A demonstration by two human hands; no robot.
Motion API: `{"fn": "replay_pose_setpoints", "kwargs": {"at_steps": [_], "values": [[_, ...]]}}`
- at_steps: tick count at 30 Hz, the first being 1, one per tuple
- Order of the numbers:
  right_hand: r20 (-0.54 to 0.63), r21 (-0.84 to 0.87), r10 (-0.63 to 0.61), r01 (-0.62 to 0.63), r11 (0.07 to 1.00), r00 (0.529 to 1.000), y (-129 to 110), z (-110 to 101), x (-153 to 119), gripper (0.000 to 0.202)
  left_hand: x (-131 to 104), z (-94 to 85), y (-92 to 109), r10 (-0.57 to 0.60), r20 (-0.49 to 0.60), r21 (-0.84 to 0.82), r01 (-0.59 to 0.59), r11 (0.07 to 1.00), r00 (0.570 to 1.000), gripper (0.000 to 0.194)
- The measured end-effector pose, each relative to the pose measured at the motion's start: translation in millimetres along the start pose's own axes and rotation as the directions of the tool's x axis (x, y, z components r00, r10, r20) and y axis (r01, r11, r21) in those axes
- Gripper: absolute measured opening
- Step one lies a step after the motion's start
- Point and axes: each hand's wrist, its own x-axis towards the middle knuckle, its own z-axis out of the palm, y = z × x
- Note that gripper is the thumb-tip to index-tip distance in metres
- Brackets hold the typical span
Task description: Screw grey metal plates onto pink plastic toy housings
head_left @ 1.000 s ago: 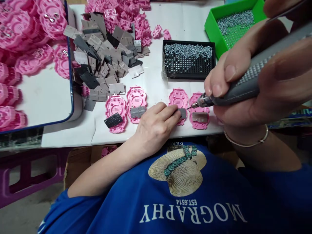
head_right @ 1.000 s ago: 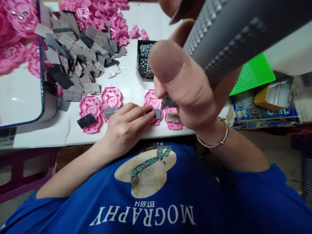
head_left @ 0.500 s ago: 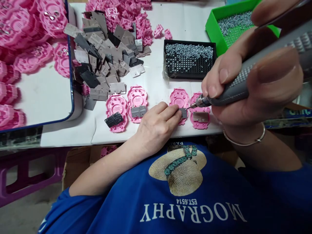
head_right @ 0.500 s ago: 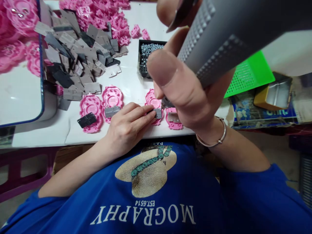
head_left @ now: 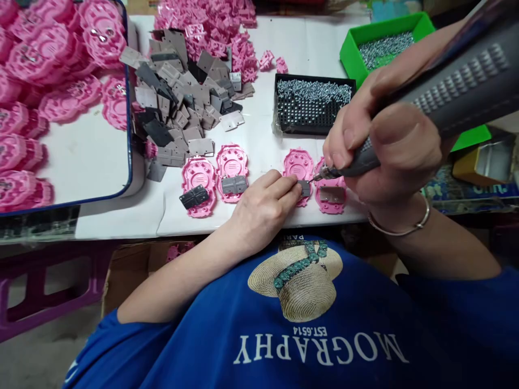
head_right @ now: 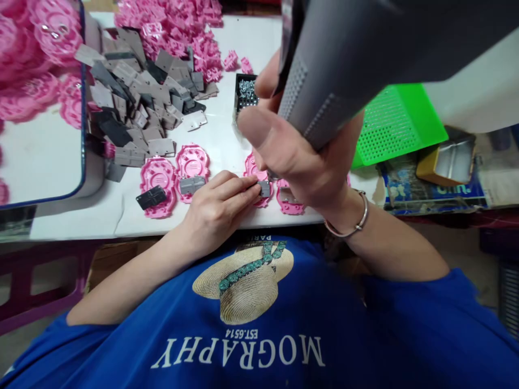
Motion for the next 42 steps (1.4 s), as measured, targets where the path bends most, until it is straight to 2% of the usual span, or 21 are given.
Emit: {"fn": "replay_pose_setpoints", "kwargs": {"at_steps": [3, 5, 7, 10, 13, 15, 17, 20, 25, 32, 38, 42], "values": [[-0.043, 0.165, -0.175, 0.18, 0.97, 0.984, 2, 2, 4, 0.038, -1, 1.4, -1, 0.003, -0.011, 0.008, -0.003, 1.0, 1.0, 0.016], [-0.034, 0.121, -0.207, 0.209, 0.97, 0.978, -4, -2, 8, 0.04, -2, 2.4, -1, 0.005, -0.022, 0.01, -0.004, 1.0, 1.0, 0.015], [-0.081, 0.029, -0.243, 0.246, 0.969, 0.967, -13, -15, 14, 0.042, -3, 2.8, -2, 0.004, -0.034, 0.002, -0.004, 1.0, 0.999, 0.014], [-0.197, -0.092, -0.385, 0.373, 0.923, 0.902, -27, -51, 26, 0.04, -3, 3.4, -2, 0.0, -0.04, -0.025, -0.001, 1.0, 0.999, 0.014], [-0.267, -0.253, -0.514, 0.456, 0.854, 0.815, -33, -102, 38, 0.032, 0, 5.0, -3, 0.0, -0.045, -0.015, -0.001, 1.0, 0.999, 0.016], [-0.341, -0.357, -0.539, 0.424, 0.832, 0.77, -30, -137, 43, 0.033, 2, 6.1, -2, 0.007, -0.057, 0.009, -0.007, 1.0, 0.998, 0.017], [-0.4, -0.416, -0.528, 0.365, 0.833, 0.749, -23, -166, 45, 0.04, 5, 6.3, 0, 0.013, -0.068, 0.027, -0.011, 1.0, 0.998, 0.016], [-0.426, -0.462, -0.527, 0.324, 0.826, 0.736, -9, -192, 45, 0.045, 9, 5.0, 2, 0.01, -0.073, 0.031, -0.008, 0.999, 0.997, 0.014], [-0.39, -0.573, -0.552, 0.275, 0.772, 0.738, 4, -205, 42, 0.053, 9, 3.3, 4, 0.002, -0.072, 0.021, 0.0, 1.0, 0.997, 0.017], [-0.401, -0.642, -0.542, 0.195, 0.741, 0.739, 6, -209, 42, 0.062, 10, 4.3, 2, -0.002, -0.073, -0.002, 0.002, 1.0, 0.997, 0.017], [-0.424, -0.595, -0.508, 0.192, 0.78, 0.75, 8, -210, 39, 0.053, 10, 3.4, 3, -0.014, -0.062, 0.007, 0.014, 1.0, 0.998, 0.014], [-0.461, -0.549, -0.511, 0.219, 0.806, 0.725, 10, -205, 39, 0.043, 10, 3.1, 3, -0.01, -0.071, -0.004, 0.009, 1.0, 0.997, 0.014]]}}
